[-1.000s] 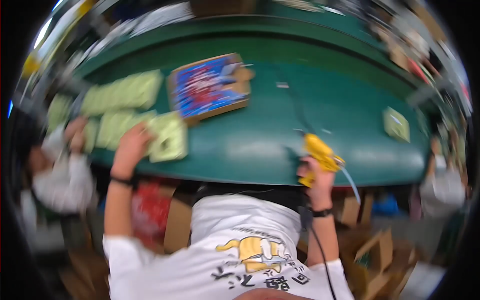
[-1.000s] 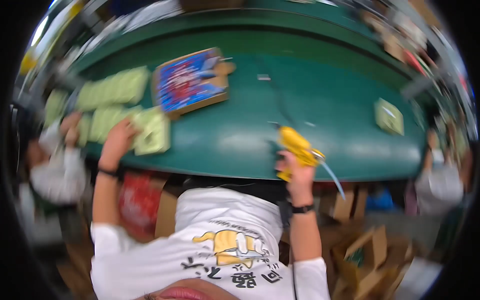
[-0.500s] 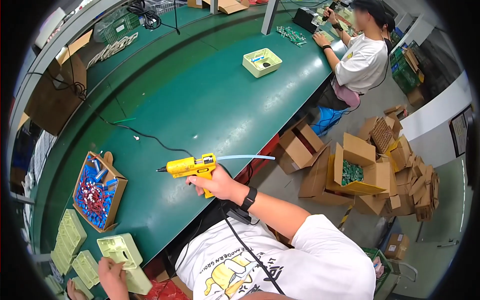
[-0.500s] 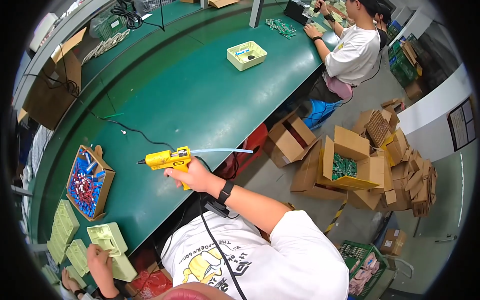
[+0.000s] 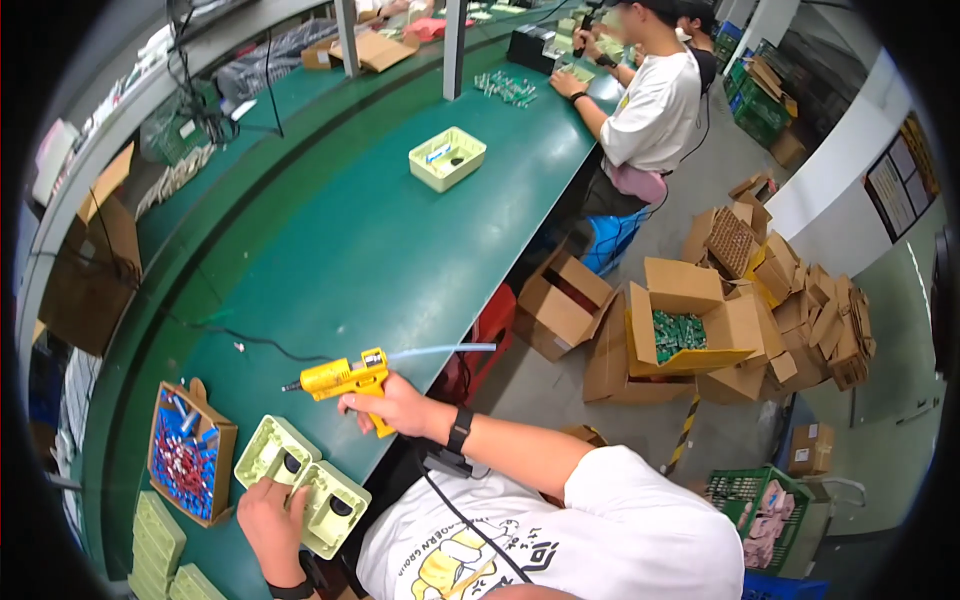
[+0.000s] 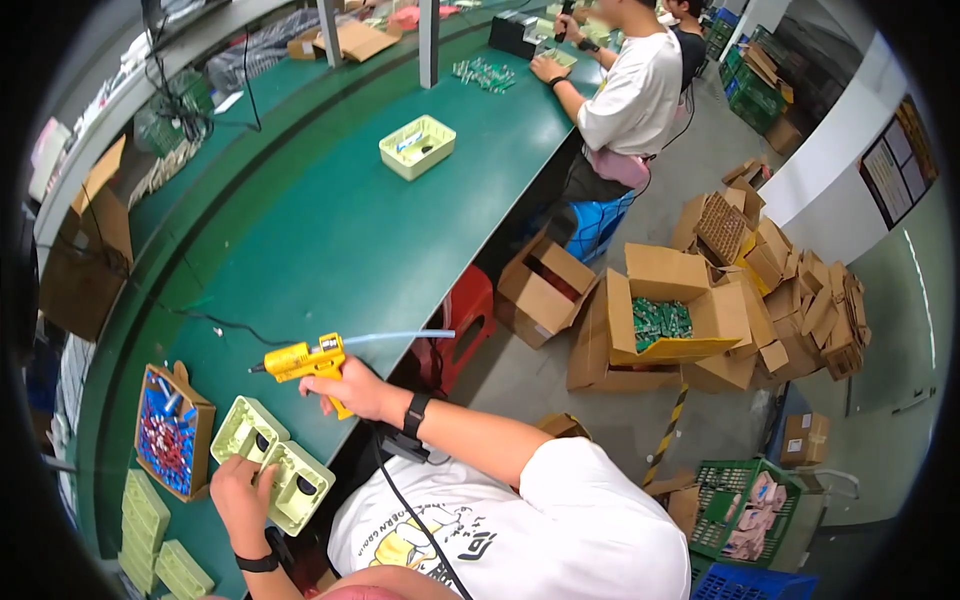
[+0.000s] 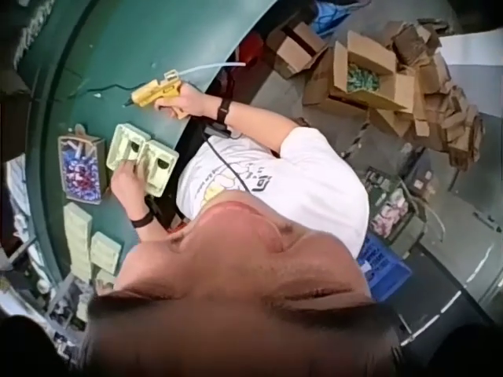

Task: Applying hot glue to small plastic housings and attaching internal components on an assembly line.

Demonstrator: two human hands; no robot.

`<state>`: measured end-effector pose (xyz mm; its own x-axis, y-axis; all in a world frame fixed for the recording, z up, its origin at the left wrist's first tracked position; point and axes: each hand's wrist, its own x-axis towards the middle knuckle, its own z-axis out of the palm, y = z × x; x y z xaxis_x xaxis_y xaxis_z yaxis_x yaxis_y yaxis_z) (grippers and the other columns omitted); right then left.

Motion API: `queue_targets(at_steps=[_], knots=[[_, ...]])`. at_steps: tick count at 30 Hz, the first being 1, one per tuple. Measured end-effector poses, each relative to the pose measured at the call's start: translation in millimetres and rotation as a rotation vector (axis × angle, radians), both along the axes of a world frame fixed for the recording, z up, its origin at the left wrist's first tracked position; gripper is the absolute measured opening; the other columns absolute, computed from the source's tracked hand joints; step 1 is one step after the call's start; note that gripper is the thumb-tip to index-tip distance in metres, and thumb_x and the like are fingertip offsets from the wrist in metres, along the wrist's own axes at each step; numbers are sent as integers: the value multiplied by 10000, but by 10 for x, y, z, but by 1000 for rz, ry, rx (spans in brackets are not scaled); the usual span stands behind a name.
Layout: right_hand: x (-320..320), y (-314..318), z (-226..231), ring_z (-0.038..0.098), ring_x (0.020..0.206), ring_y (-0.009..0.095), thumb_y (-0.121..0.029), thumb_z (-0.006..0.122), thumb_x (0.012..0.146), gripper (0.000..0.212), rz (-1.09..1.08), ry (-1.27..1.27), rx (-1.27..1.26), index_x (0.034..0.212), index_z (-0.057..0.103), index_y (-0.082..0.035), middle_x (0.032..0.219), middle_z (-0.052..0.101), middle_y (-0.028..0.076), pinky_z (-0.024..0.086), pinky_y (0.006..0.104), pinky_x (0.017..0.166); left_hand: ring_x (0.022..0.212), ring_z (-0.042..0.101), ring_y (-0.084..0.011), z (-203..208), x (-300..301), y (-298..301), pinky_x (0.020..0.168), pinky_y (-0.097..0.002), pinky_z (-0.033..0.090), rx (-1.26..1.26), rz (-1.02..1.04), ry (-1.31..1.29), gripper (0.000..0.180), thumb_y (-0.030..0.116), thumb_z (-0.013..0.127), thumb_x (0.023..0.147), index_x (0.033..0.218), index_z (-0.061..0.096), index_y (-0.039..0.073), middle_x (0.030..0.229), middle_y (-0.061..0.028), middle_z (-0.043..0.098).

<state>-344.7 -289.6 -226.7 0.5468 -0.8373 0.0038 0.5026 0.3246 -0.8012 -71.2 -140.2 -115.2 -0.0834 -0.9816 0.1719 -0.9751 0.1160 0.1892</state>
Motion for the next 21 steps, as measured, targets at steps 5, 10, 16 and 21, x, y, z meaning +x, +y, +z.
queue_targets(at_steps=[5, 10, 16, 21], knots=[[-50, -19, -26, 710, 752, 138, -202, 733, 1150, 320, -22, -14, 41, 1422, 690, -39, 1151, 781, 79, 616, 334, 716, 882, 684, -401, -118, 59, -83, 770, -511, 528, 38, 15, 0, 280, 183, 968, 796, 881, 764, 11, 886, -134, 693], [-47, -37, 13, 712, 760, 137, -219, 735, 1148, 317, 12, -19, 31, 1403, 692, -36, 1153, 776, 76, 612, 322, 714, 879, 688, -403, 10, 62, 44, 768, -505, 545, -64, -66, 100, 207, 118, 900, 870, 965, 761, -3, 936, -168, 681], [-49, -42, -18, 704, 752, 133, -222, 746, 1137, 299, 20, -38, 2, 1362, 706, -29, 1152, 772, 64, 610, 309, 696, 814, 672, -376, -74, 201, 132, 727, -452, 543, -20, -3, 163, 138, 5, 829, 923, 1034, 753, -26, 981, -180, 674], [-47, -23, 17, 707, 759, 129, -212, 751, 1134, 307, 66, -29, 12, 1367, 710, -17, 1165, 777, 67, 610, 309, 692, 874, 688, -413, 78, 60, 230, 777, -472, 558, 122, 161, 211, 116, 16, 816, 944, 1039, 762, -26, 980, -192, 689]])
